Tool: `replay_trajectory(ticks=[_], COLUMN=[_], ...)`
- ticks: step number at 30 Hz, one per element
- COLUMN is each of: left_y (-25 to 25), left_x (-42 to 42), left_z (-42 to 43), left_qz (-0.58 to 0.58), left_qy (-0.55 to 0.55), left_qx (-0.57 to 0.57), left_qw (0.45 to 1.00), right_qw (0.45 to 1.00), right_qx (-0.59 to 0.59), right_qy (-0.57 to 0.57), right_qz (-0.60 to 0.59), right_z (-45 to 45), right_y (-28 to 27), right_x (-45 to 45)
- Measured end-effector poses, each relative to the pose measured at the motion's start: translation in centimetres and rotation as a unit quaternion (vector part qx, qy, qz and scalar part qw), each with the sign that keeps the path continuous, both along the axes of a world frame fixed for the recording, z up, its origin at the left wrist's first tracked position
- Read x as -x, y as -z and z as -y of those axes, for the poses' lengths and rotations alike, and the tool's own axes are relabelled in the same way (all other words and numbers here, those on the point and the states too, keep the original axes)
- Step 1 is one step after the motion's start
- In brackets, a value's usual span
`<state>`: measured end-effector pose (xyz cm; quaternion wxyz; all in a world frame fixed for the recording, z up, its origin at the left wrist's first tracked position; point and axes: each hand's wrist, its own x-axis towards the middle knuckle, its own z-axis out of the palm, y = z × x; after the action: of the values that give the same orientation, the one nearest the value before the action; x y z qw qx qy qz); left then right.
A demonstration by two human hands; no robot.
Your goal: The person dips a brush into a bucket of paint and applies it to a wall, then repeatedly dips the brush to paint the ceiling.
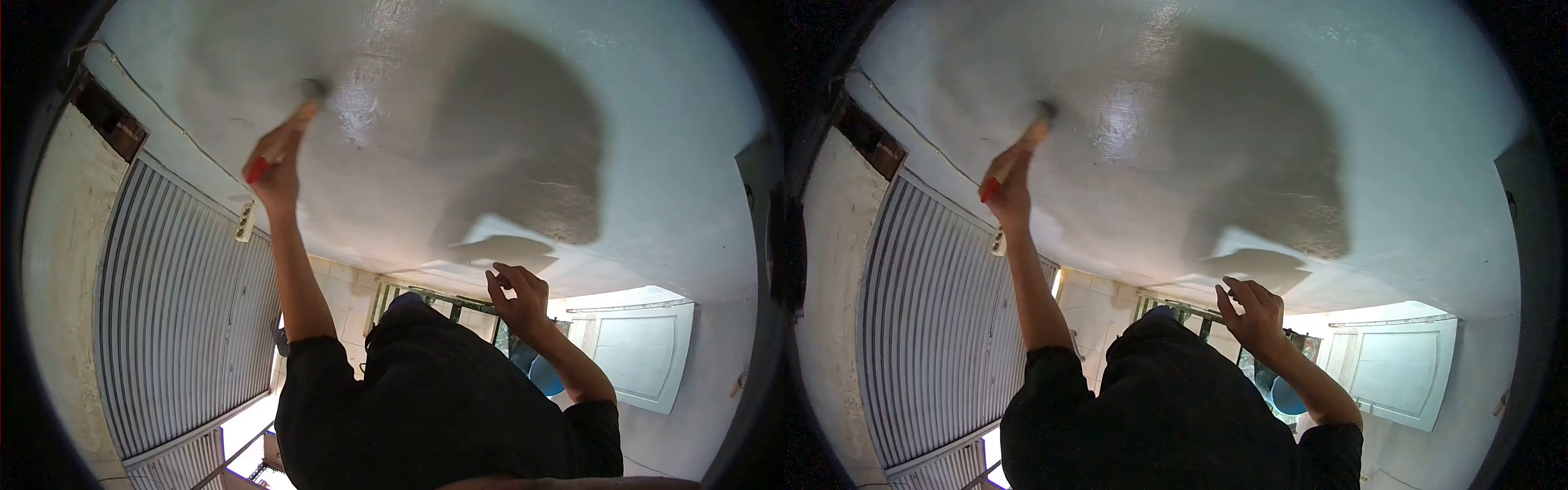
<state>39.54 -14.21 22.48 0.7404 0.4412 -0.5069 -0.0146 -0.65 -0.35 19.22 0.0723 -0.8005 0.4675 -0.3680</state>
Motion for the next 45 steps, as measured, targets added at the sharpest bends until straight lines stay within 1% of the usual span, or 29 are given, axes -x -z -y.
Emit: replay_trajectory(ticks=[1, 2, 3, 5, 6, 9, 11, 13, 15, 16, 18, 19, 21, 22, 23, 25, 26, 28, 30, 31, 32, 33, 35, 36, 38, 39, 43, 44, 45], left_y=[0.2, 0.1, -0.2, -0.4, 1.0, 0.7, -0.7, -0.1, -0.4, -0.3, -0.7, -1.1, -1.7, -1.8, -1.8, -2.2, -1.8, -0.9, -0.5, -0.5, 1.3, 1.8, 4.8, 5.3, 5.9, 6.1, 6.4, 6.7, 5.7], left_x=[1.3, 2.3, 2.1, 0.8, -1.7, -6.7, -8.3, -12.6, -15.1, -16.3, -17.0, -16.6, -15.3, -14.3, -13.1, -9.8, -8.7, -6.4, -2.5, -0.5, -0.1, 1.2, 1.3, 1.1, -0.6, -1.5, -6.8, -9.1, -10.0], left_z=[-0.8, -1.2, -1.1, -0.8, 0.7, 3.7, 4.0, 4.8, 4.7, 4.5, 4.1, 3.9, 3.2, 3.1, 3.2, 3.2, 2.9, 1.7, -0.7, -1.8, -2.3, -2.7, -1.6, -1.1, 0.5, 1.3, 4.3, 4.4, 4.2], left_qz=[-0.007, -0.052, -0.054, -0.076, -0.103, -0.165, -0.195, -0.124, -0.115, -0.114, -0.079, -0.078, -0.014, 0.024, 0.025, -0.001, -0.001, 0.019, -0.016, -0.102, -0.086, -0.115, -0.143, -0.146, -0.172, -0.174, -0.203, -0.163, -0.159], left_qy=[0.029, 0.079, 0.078, 0.036, 0.032, 0.013, -0.014, -0.055, -0.159, -0.159, -0.288, -0.286, -0.300, -0.273, -0.273, -0.191, -0.192, -0.036, -0.036, 0.008, 0.061, 0.093, 0.118, 0.118, -0.007, -0.007, -0.062, -0.138, -0.227], left_qx=[-0.028, -0.045, -0.045, -0.053, -0.026, 0.024, 0.049, 0.083, 0.083, 0.084, 0.107, 0.107, 0.057, 0.045, 0.042, 0.018, 0.017, 0.042, -0.087, -0.104, -0.083, -0.097, -0.048, -0.050, -0.062, -0.061, 0.075, 0.035, 0.009], left_qw=[0.999, 0.995, 0.994, 0.995, 0.994, 0.986, 0.979, 0.987, 0.977, 0.977, 0.948, 0.949, 0.952, 0.961, 0.961, 0.981, 0.981, 0.998, 0.995, 0.989, 0.991, 0.984, 0.981, 0.981, 0.983, 0.983, 0.974, 0.976, 0.961], right_qw=[1.000, 1.000, 1.000, 1.000, 1.000, 1.000, 1.000, 1.000, 1.000, 1.000, 1.000, 1.000, 1.000, 1.000, 1.000, 1.000, 1.000, 0.999, 0.999, 0.999, 0.999, 0.999, 0.999, 0.999, 0.999, 0.999, 0.999, 0.999, 0.999], right_qx=[0.001, 0.002, 0.002, -0.001, -0.002, 0.000, -0.004, -0.009, -0.015, -0.016, -0.016, -0.015, -0.019, -0.017, -0.015, -0.020, -0.021, -0.028, -0.036, -0.038, -0.039, -0.037, -0.040, -0.042, -0.045, -0.044, -0.049, -0.047, -0.049], right_qy=[-0.004, -0.007, -0.008, -0.012, -0.011, -0.005, 0.006, 0.012, 0.012, 0.011, 0.014, 0.015, 0.015, 0.016, 0.017, 0.016, 0.016, 0.012, 0.007, 0.006, 0.005, 0.005, 0.006, 0.006, 0.004, 0.004, 0.009, 0.009, 0.009], right_qz=[0.004, 0.008, 0.006, -0.001, -0.002, 0.005, 0.013, 0.012, 0.010, 0.009, 0.009, 0.012, 0.013, 0.015, 0.017, 0.017, 0.017, 0.017, 0.013, 0.017, 0.022, 0.021, 0.021, 0.018, 0.011, 0.008, -0.009, -0.006, -0.005], right_z=[0.1, 0.2, 0.3, 0.3, 0.3, 0.4, 0.4, 0.4, 0.3, 0.3, 0.6, 0.7, 0.7, 0.8, 0.8, 1.0, 1.1, 1.2, 1.4, 1.5, 1.6, 1.8, 1.7, 1.6, 1.5, 1.5, 1.5, 1.4, 1.4], right_y=[0.0, -0.1, -0.2, -0.3, -0.3, -0.1, 0.4, 0.2, 0.3, 0.3, 0.4, 0.4, 0.5, 0.5, 0.6, 0.9, 1.1, 1.1, 0.9, 0.7, 0.6, 0.5, 0.5, 0.5, 0.5, 0.4, 0.3, 0.3, 0.3], right_x=[-0.1, -0.2, -0.2, -0.2, -0.1, 0.2, 0.5, 0.6, 0.7, 0.8, 0.8, 0.8, 0.9, 0.8, 0.8, 0.7, 0.7, 0.4, 0.1, -0.2, -0.4, -0.5, -0.7, -0.7, -0.7, -0.6, -0.4, -0.3, -0.2])
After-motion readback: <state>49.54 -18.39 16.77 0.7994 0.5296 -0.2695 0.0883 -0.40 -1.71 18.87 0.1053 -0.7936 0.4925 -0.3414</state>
